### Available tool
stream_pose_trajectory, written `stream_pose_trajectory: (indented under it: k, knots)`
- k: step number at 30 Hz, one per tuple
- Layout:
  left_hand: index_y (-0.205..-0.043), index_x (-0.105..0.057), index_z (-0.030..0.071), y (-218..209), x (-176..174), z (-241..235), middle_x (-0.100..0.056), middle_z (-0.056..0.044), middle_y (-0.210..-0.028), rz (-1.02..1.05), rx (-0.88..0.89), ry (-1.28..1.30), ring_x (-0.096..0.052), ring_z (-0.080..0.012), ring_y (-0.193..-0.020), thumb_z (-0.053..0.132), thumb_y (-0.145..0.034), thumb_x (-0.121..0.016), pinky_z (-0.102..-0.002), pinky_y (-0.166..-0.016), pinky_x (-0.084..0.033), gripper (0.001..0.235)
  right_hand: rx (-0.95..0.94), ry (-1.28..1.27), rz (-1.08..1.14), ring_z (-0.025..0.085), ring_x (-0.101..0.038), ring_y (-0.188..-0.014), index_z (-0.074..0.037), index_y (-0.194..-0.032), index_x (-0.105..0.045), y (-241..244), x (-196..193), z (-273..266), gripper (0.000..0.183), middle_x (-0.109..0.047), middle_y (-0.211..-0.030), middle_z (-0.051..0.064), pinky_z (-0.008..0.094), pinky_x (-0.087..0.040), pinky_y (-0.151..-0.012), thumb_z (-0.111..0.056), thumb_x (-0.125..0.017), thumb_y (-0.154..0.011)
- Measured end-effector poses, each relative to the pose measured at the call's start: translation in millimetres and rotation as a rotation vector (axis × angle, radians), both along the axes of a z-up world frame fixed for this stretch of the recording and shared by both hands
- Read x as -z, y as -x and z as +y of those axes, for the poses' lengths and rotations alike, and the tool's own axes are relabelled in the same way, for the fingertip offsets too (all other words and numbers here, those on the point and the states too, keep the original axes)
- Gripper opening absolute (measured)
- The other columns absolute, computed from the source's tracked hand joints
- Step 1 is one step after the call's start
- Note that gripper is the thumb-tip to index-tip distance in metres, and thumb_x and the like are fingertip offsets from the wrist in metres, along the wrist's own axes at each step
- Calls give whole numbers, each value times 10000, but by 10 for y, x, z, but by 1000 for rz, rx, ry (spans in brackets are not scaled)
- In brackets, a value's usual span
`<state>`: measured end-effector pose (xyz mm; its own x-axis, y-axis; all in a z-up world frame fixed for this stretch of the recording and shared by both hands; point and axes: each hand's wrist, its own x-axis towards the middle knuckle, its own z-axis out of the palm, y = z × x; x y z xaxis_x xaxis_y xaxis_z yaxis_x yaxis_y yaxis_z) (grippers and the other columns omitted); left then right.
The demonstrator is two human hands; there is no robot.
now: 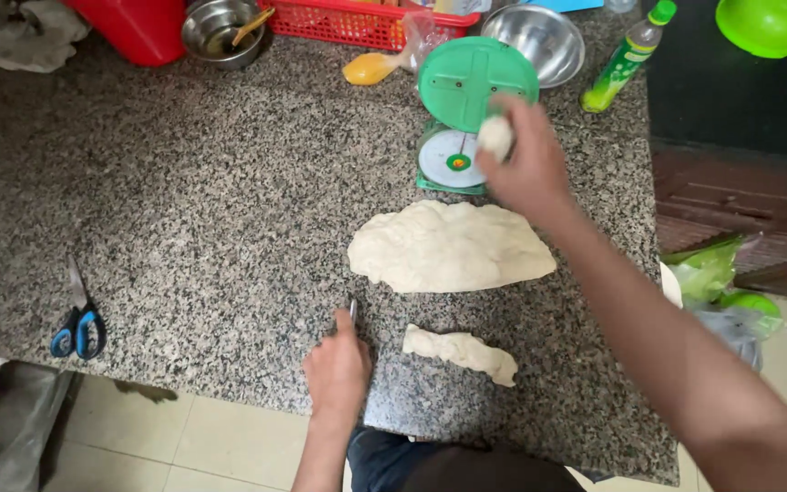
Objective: Cutting and weighing small portions of dough on a scale
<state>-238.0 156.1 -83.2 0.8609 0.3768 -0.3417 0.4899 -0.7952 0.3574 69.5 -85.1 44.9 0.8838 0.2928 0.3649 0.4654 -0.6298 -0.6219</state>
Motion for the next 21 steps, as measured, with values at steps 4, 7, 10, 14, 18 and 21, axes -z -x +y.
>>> stream_pose_trajectory:
  k: [4,7,10,14,18,21]
  knots:
    - [-1528,-595,42,30,202,78,-758,-10,-677,-54,-8,13,-691,-225,-534,-23,-1144,-586,-412,-442,-581,390,29,141,-138,431,-747,-1304,-151,-1660,-666,-671,-166,-10,680,-769,-1490,162,653,-563,-1005,-264,-903,-1034]
    - [-1526,-583,73,39,225,153,-829,-73,-775,-43,-90,46,-788,-296,-617,126,-1249,-556,-494,-547,-699,283,88,280,64,497,-705,-1410,-152,-1736,-632,-749,-268,101,758,-787,-1569,178,728,-549,-1141,-302,-982,-1081]
    - [-1705,-486,68,67,329,227,-908,-246,-1025,2,-141,58,-889,-524,-940,214,-1188,-609,-709,-897,-698,551,74,331,71,569,-615,-1465,-165,-1797,-622,-678,-232,121,833,-832,-1549,179,758,-522,-1081,-379,-960,-1066]
    - [-1722,-445,125,161,690,162,-878,-313,-1089,57,-112,25,-838,-618,-1010,385,-1135,-594,-765,-957,-622,659,55,198,-58,472,-506,-1541,-82,-1790,-560,-67,-4,-47,789,-657,-1682,243,648,-452,-1212,-250,-939,-1119]
    - [-1667,-523,108,229,494,-417,-876,-156,-905,39,60,141,-865,-446,-833,233,-1162,-709,-655,-809,-732,552,-16,111,701,362,-712,-1556,-163,-1718,-644,1323,379,-50,555,-717,-1730,158,561,-629,-1229,-382,-646,-1209]
    - [-1452,-517,106,132,230,-858,-853,-162,-975,31,83,184,-852,-475,-797,201,-1266,-583,-687,-718,-696,218,-356,203,653,292,-815,-1259,-122,-1656,-695,2023,1451,-313,591,-798,-1461,143,439,-725,-1023,-421,-758,-1150]
